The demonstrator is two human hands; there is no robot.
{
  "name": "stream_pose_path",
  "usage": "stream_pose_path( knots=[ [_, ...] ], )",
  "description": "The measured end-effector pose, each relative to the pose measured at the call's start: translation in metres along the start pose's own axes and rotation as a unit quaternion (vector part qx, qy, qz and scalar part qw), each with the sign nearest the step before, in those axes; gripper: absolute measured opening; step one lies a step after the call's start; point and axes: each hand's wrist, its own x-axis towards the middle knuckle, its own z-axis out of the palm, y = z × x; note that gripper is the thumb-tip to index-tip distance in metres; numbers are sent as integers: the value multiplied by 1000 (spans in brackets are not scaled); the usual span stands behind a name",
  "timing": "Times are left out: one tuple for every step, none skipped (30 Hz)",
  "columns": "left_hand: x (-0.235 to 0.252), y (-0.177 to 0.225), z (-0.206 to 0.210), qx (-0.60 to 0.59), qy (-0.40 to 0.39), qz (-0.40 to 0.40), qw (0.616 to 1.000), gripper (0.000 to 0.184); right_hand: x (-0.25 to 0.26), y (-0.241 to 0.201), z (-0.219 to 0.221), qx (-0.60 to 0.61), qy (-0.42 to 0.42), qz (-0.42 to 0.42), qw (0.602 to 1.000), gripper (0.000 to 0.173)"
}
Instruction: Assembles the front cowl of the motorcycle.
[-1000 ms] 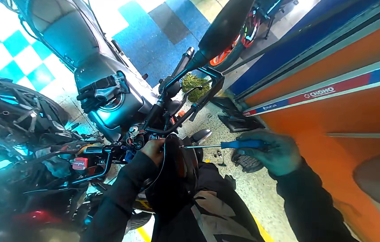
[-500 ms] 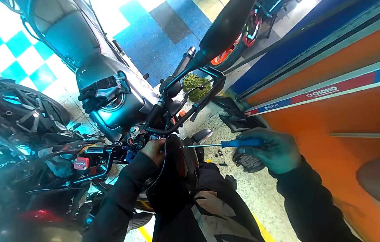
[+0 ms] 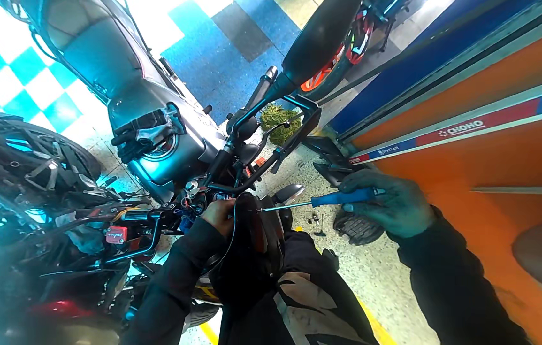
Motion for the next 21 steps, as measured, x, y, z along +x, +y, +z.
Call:
stream_pose_path(
  knots=[
    [0, 0, 0, -1, 0, 2, 1000, 12, 0, 0, 1, 4, 20, 6, 1000, 30],
    [0, 2, 0, 0, -1, -1, 1000, 12, -1, 0, 3, -9, 34, 14, 999, 31],
    [0, 3, -1, -1, -2, -3, 1000, 13, -2, 0, 4, -25, 43, 22, 999, 31],
    [-1, 4, -1, -1, 0, 1, 1000, 13, -5, 1, 5, -33, 47, 30, 998, 32],
    [-1, 3, 0, -2, 4, 5, 1000, 13, -9, 3, 6, -32, 49, 37, 998, 32],
    [-1, 1, 1, -4, 9, 9, 1000, 12, -12, 5, 7, -30, 52, 44, 997, 32],
    [-1, 0, 3, -6, 13, 12, 1000, 12, -16, 8, 8, -21, 55, 51, 997, 32],
    [-1, -2, 4, -8, 18, 16, 1000, 11, -19, 10, 10, -9, 59, 55, 997, 31],
    [0, -3, 5, -10, 24, 18, 999, 11, -21, 12, 12, 6, 66, 56, 996, 31],
    [-1, -3, 5, -10, 28, 19, 999, 11, -21, 14, 14, 17, 74, 55, 996, 32],
    [-2, -1, 4, -11, 30, 19, 999, 11, -21, 13, 16, 21, 80, 55, 995, 32],
    [-2, 1, 3, -12, 28, 18, 999, 12, -21, 12, 17, 21, 83, 57, 995, 33],
    [-3, 2, 3, -12, 26, 17, 999, 12, -20, 10, 17, 20, 83, 63, 994, 32],
    [-3, 1, 3, -13, 29, 19, 999, 11, -19, 8, 17, 31, 83, 71, 994, 31],
    [-3, -1, 4, -12, 34, 26, 999, 10, -18, 7, 18, 47, 86, 81, 992, 29],
    [-2, -3, 5, -12, 41, 33, 999, 10, -17, 5, 20, 65, 95, 90, 989, 25],
    [-2, -4, 6, -13, 47, 33, 998, 10, -15, 3, 23, 79, 104, 96, 987, 21],
    [-2, -5, 7, -14, 48, 32, 998, 10, -14, 0, 25, 89, 113, 107, 984, 17],
    [-2, -5, 6, -15, 47, 33, 998, 11, -13, -3, 27, 92, 118, 114, 982, 15],
    [-3, -4, 5, -14, 45, 35, 998, 11, -13, -5, 27, 90, 116, 114, 983, 15],
    [-3, -3, 4, -7, 39, 39, 998, 12, -12, -6, 25, 80, 105, 113, 985, 18]
  ],
)
